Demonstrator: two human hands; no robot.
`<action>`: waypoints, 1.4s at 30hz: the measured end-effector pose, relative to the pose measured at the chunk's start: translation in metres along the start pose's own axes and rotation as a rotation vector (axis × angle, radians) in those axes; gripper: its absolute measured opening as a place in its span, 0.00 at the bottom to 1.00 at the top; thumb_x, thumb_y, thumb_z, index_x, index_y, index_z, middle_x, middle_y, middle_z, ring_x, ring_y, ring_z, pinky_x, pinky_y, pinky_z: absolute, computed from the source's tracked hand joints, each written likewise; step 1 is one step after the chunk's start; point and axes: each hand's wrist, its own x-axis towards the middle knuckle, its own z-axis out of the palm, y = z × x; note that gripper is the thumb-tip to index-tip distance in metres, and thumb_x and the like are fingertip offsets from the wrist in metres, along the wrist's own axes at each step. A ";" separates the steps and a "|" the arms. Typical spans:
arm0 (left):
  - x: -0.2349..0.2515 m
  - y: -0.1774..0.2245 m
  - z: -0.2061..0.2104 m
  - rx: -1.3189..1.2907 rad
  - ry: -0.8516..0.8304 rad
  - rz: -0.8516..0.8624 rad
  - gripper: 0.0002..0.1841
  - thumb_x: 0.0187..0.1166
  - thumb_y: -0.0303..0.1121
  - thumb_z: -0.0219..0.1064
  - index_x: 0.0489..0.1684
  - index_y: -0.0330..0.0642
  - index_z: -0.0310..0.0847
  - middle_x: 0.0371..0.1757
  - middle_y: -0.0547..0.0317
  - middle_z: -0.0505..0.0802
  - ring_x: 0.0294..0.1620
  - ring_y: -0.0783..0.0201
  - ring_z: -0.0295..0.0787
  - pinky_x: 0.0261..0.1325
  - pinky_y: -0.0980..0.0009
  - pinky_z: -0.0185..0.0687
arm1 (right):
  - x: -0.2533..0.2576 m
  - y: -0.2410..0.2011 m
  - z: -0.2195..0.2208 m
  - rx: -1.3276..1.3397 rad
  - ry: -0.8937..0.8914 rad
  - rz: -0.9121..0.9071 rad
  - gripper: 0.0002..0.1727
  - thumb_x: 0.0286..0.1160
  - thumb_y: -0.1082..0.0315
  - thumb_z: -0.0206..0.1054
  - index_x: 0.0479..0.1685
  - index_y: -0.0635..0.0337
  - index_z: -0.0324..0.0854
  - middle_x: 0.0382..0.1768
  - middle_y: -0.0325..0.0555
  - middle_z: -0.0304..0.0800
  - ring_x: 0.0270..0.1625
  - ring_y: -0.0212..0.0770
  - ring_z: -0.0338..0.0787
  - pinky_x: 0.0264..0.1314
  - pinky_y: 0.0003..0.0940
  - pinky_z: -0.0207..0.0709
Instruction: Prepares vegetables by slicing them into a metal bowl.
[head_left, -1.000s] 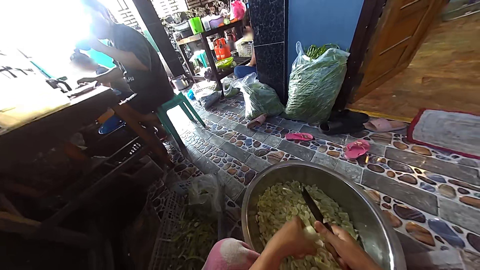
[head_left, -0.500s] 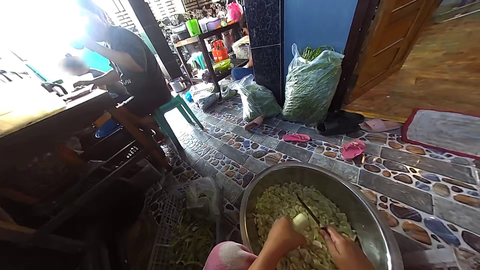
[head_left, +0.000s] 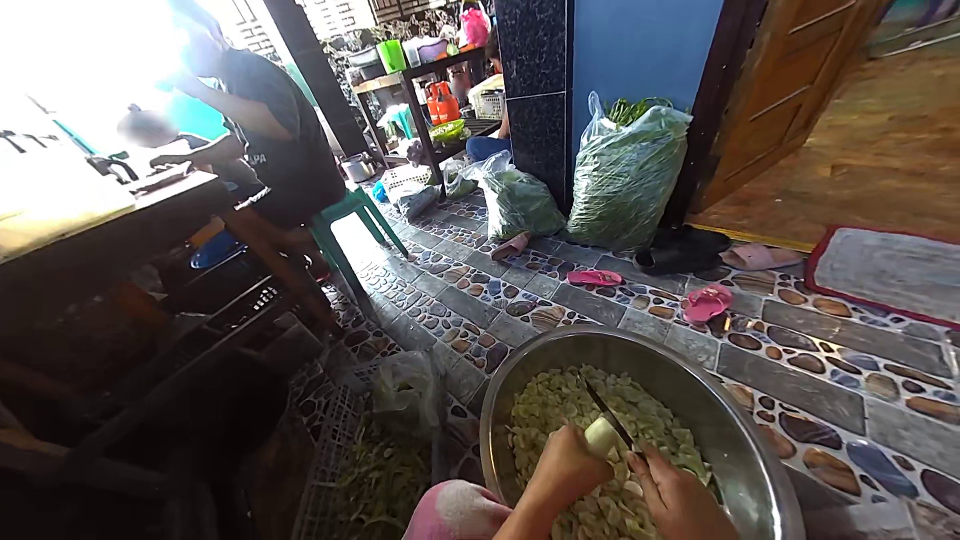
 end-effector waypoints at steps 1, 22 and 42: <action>0.000 0.002 -0.001 0.003 -0.005 -0.005 0.18 0.61 0.37 0.77 0.47 0.37 0.84 0.39 0.48 0.90 0.41 0.52 0.88 0.45 0.47 0.82 | 0.001 0.000 0.002 -0.042 -0.008 0.011 0.25 0.93 0.58 0.48 0.58 0.74 0.82 0.32 0.66 0.91 0.37 0.68 0.93 0.41 0.64 0.84; -0.002 0.003 0.000 0.032 -0.005 0.016 0.17 0.60 0.37 0.77 0.45 0.38 0.85 0.37 0.50 0.91 0.40 0.53 0.89 0.44 0.47 0.83 | -0.006 -0.007 -0.006 -0.029 0.001 -0.032 0.26 0.94 0.56 0.49 0.57 0.73 0.83 0.32 0.65 0.91 0.37 0.66 0.94 0.40 0.63 0.84; 0.004 0.004 -0.014 -0.006 0.045 0.016 0.16 0.60 0.37 0.76 0.43 0.39 0.85 0.36 0.52 0.90 0.37 0.56 0.88 0.41 0.50 0.82 | 0.000 0.006 0.005 -0.110 -0.179 0.076 0.27 0.95 0.56 0.43 0.62 0.72 0.80 0.40 0.69 0.92 0.45 0.71 0.94 0.46 0.68 0.83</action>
